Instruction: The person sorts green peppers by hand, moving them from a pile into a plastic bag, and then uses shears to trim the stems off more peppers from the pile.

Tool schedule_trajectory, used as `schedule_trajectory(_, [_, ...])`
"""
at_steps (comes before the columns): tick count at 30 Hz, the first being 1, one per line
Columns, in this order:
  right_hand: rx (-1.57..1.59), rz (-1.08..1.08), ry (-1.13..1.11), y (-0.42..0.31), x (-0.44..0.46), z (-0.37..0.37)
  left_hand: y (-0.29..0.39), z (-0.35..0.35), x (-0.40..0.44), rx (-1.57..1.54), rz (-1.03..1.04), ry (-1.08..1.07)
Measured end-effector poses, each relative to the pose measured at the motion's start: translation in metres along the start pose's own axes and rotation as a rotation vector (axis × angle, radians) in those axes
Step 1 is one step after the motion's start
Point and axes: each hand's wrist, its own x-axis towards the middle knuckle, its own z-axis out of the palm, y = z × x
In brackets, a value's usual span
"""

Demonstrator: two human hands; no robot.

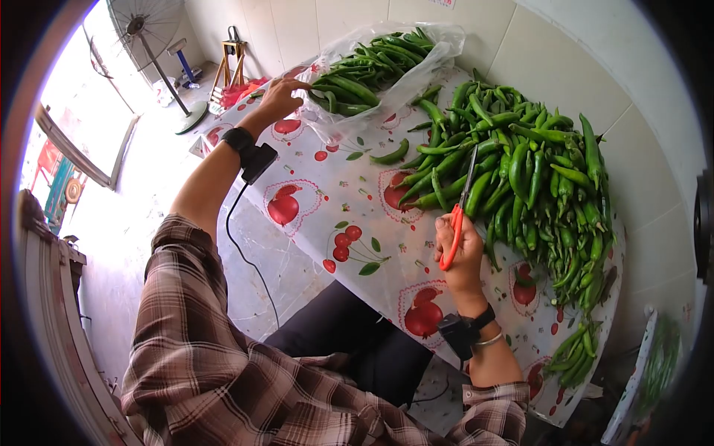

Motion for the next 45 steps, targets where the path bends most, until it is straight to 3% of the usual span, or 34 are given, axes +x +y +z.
schedule_trajectory(6, [-0.004,0.013,-0.007,-0.002,0.0,0.0,-0.007,-0.001,0.0,-0.047,-0.194,-0.059])
schedule_trajectory(9, [-0.023,0.001,-0.007,-0.005,-0.001,0.001,0.007,-0.006,0.0,0.004,-0.027,0.186])
schedule_trajectory(14, [-0.032,0.032,0.017,-0.008,-0.002,0.001,0.05,-0.002,0.011,-0.098,0.138,0.227])
schedule_trajectory(20, [0.061,0.013,0.026,-0.007,-0.002,0.001,0.166,-0.01,-0.008,-0.406,0.394,-0.025])
schedule_trajectory(24, [0.053,0.0,0.035,-0.008,-0.003,0.0,0.216,0.001,-0.029,-0.595,0.338,-0.317])
schedule_trajectory(30, [-0.001,0.034,0.034,-0.013,-0.003,0.001,0.243,0.038,-0.019,-0.44,0.304,-0.285])
schedule_trajectory(33, [0.026,0.054,0.021,-0.012,-0.003,0.0,0.256,0.043,-0.017,-0.211,0.296,-0.259])
schedule_trajectory(35, [0.036,0.057,0.021,-0.01,-0.003,0.0,0.261,0.043,-0.013,-0.136,0.228,-0.396])
schedule_trajectory(38, [0.004,0.036,0.012,-0.007,-0.002,-0.002,0.262,0.047,-0.01,-0.132,0.145,-0.464])
schedule_trajectory(45, [0.015,-0.003,-0.011,-0.004,-0.002,-0.002,0.251,0.058,-0.004,-0.127,0.172,-0.406])
